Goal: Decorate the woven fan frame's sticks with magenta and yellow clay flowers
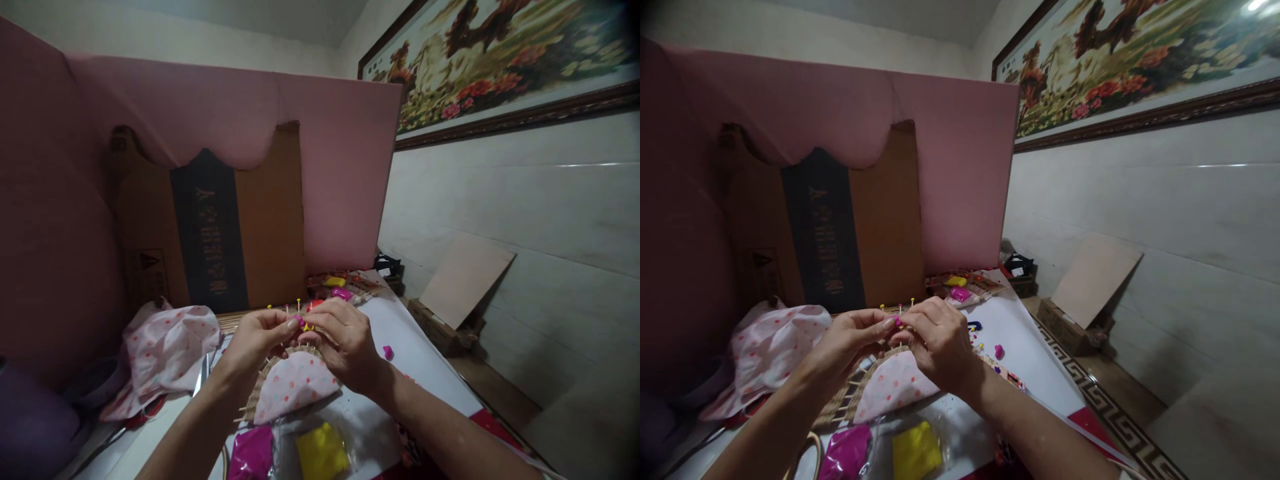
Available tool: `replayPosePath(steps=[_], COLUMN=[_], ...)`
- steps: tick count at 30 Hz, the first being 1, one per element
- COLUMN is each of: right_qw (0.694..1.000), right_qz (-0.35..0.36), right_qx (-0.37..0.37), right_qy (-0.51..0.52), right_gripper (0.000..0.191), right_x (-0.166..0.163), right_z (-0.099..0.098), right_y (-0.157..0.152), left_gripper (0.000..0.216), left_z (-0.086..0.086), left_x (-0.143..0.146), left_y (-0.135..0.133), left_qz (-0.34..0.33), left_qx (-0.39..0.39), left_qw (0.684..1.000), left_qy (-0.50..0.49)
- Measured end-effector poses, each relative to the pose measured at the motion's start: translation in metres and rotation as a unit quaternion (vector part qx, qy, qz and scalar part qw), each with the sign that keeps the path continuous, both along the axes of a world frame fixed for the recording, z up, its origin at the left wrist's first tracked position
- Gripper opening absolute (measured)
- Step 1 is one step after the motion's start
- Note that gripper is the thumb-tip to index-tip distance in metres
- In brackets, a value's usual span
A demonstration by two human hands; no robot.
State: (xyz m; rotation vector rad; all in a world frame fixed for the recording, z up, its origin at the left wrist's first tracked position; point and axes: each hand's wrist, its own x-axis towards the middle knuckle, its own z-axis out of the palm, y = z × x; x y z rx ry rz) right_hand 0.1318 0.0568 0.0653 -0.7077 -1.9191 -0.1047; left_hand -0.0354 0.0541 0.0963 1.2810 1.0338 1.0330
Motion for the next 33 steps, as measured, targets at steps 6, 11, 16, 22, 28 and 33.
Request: replayPosePath(steps=[6,11,16,22,28,33], right_qw=[0.987,0.974,0.965,0.961,0.957,0.965], right_qz=[0.094,0.133,0.153,0.150,0.137,0.123], right_qx=[-0.103,-0.128,-0.168,-0.180,-0.190,-0.165], right_qy=[0.079,0.132,0.130,0.144,0.170,0.165], right_gripper=[0.007,0.009,0.009,0.003,0.003,0.002], right_x=[0.0004,-0.0008,-0.0021,-0.0034,-0.0048,-0.0052], right_z=[0.0075,0.0089,0.0065,0.0082,0.0057,0.0035], right_y=[0.0015,0.0019,0.0007,0.0019,0.0039,-0.0002], left_gripper=[0.025,0.026,0.028,0.035,0.027,0.025], left_z=[-0.0013,-0.0031,-0.0039,-0.0057,-0.0053,-0.0051], left_x=[-0.0018,-0.0008,0.0014,0.0036,0.0038,0.0076], left_y=[0.0012,0.0021,0.0020,0.0032,0.0012,-0.0017], left_qz=[-0.016,-0.028,-0.023,-0.004,0.003,0.022], left_qx=[0.018,-0.043,-0.023,-0.002,0.019,0.042], left_qw=[1.000,0.998,0.999,0.999,0.998,0.998], left_qy=[0.002,-0.043,-0.036,-0.040,-0.058,-0.042])
